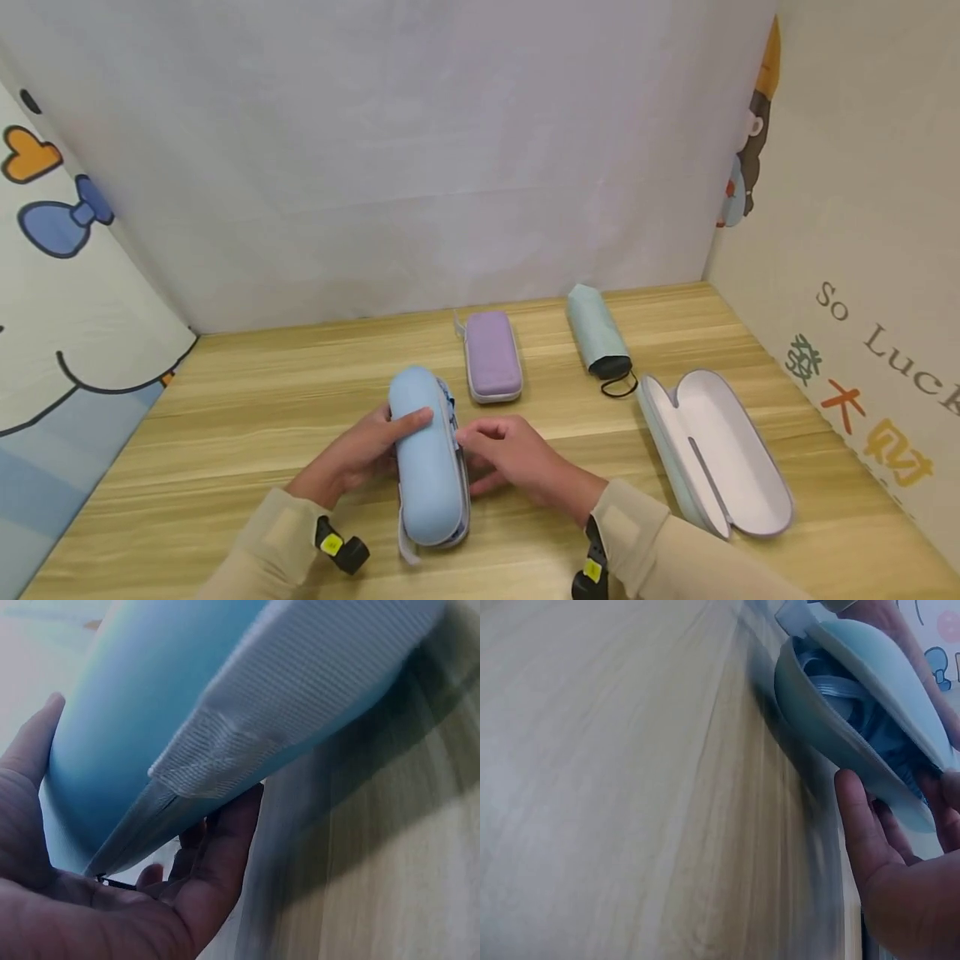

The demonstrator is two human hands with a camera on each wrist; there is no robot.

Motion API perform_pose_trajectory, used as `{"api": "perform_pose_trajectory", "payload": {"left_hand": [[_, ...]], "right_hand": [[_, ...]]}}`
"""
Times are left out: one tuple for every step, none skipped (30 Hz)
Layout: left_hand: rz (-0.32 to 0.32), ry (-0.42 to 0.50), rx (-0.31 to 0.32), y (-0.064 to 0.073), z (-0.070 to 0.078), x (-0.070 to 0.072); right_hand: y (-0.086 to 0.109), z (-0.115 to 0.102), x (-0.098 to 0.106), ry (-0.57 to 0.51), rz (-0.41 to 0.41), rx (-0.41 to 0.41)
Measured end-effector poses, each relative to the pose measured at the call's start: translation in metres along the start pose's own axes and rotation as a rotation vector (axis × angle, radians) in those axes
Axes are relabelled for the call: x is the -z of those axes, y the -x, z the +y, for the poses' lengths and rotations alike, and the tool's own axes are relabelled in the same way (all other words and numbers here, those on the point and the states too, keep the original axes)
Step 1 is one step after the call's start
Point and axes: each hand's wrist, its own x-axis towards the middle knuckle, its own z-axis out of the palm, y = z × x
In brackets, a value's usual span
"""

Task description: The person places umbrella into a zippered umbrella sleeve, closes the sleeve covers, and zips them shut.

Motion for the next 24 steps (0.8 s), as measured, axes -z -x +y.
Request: {"api": "perform_pose_trajectory", "payload": {"left_hand": [[-0.013, -0.012, -0.005, 0.0, 0.0, -0.001], [-0.025, -0.021, -0.008, 0.001, 0.0, -0.002], [-0.027, -0.028, -0.01, 0.001, 0.001, -0.003], [-0.034, -0.028, -0.016, 0.002, 0.001, -0.004], [-0.037, -0.031, -0.022, 0.002, 0.002, -0.005], [-0.036, -0.033, -0.027, 0.002, 0.002, -0.006], [-0.035, -0.03, -0.026, 0.003, 0.003, -0.006], [-0.034, -0.026, -0.026, 0.003, 0.003, -0.007], [-0.036, -0.024, -0.026, 0.002, 0.004, -0.008], [-0.041, -0.023, -0.027, 0.002, 0.004, -0.008], [-0.045, -0.023, -0.026, 0.003, 0.004, -0.009], [-0.053, -0.024, -0.024, 0.003, 0.005, -0.009], [-0.061, -0.026, -0.026, 0.002, 0.005, -0.01], [-0.07, -0.027, -0.027, 0.002, 0.005, -0.01], [-0.078, -0.034, -0.031, 0.002, 0.005, -0.01], [-0.08, -0.034, -0.031, 0.001, 0.005, -0.01], [-0.076, -0.037, -0.033, 0.001, 0.005, -0.01], [-0.072, -0.04, -0.039, 0.001, 0.004, -0.01], [-0.062, -0.038, -0.044, 0.001, 0.004, -0.011], [-0.053, -0.037, -0.047, 0.001, 0.003, -0.011], [-0.042, -0.038, -0.053, 0.0, 0.003, -0.011], [-0.025, -0.036, -0.056, 0.0, 0.003, -0.012], [-0.005, -0.044, -0.062, 0.0, 0.002, -0.012], [0.011, -0.048, -0.067, 0.0, 0.002, -0.013]], "right_hand": [[0.0, 0.0, 0.0, -0.004, 0.011, -0.01], [-0.001, -0.001, 0.0, -0.005, 0.02, -0.019], [-0.001, -0.001, 0.0, -0.004, 0.029, -0.023], [-0.001, -0.001, 0.0, -0.001, 0.038, -0.028], [-0.001, -0.001, 0.0, 0.003, 0.046, -0.029], [-0.002, -0.001, 0.0, 0.002, 0.053, -0.031], [-0.003, -0.001, 0.0, -0.003, 0.059, -0.033], [-0.003, -0.001, 0.001, -0.011, 0.064, -0.035], [-0.004, -0.001, 0.001, -0.018, 0.068, -0.039], [-0.004, -0.001, 0.002, -0.025, 0.068, -0.041], [-0.004, -0.001, 0.003, -0.033, 0.067, -0.047], [-0.005, -0.001, 0.003, -0.042, 0.064, -0.057], [-0.005, -0.001, 0.004, -0.047, 0.059, -0.064], [-0.005, -0.001, 0.004, -0.048, 0.051, -0.069], [-0.005, -0.001, 0.004, -0.051, 0.042, -0.07], [-0.004, -0.001, 0.004, -0.054, 0.032, -0.067], [-0.004, -0.002, 0.004, -0.059, 0.024, -0.063], [-0.004, -0.002, 0.004, -0.06, 0.019, -0.052], [-0.004, -0.003, 0.003, -0.06, 0.016, -0.038], [-0.003, -0.004, 0.003, -0.057, 0.013, -0.025], [-0.003, -0.005, 0.002, -0.053, 0.014, -0.013], [-0.002, -0.006, 0.001, -0.044, 0.013, -0.003], [-0.002, -0.006, 0.0, -0.032, 0.017, 0.0], [-0.001, -0.006, -0.002, -0.018, 0.02, 0.0]]}}
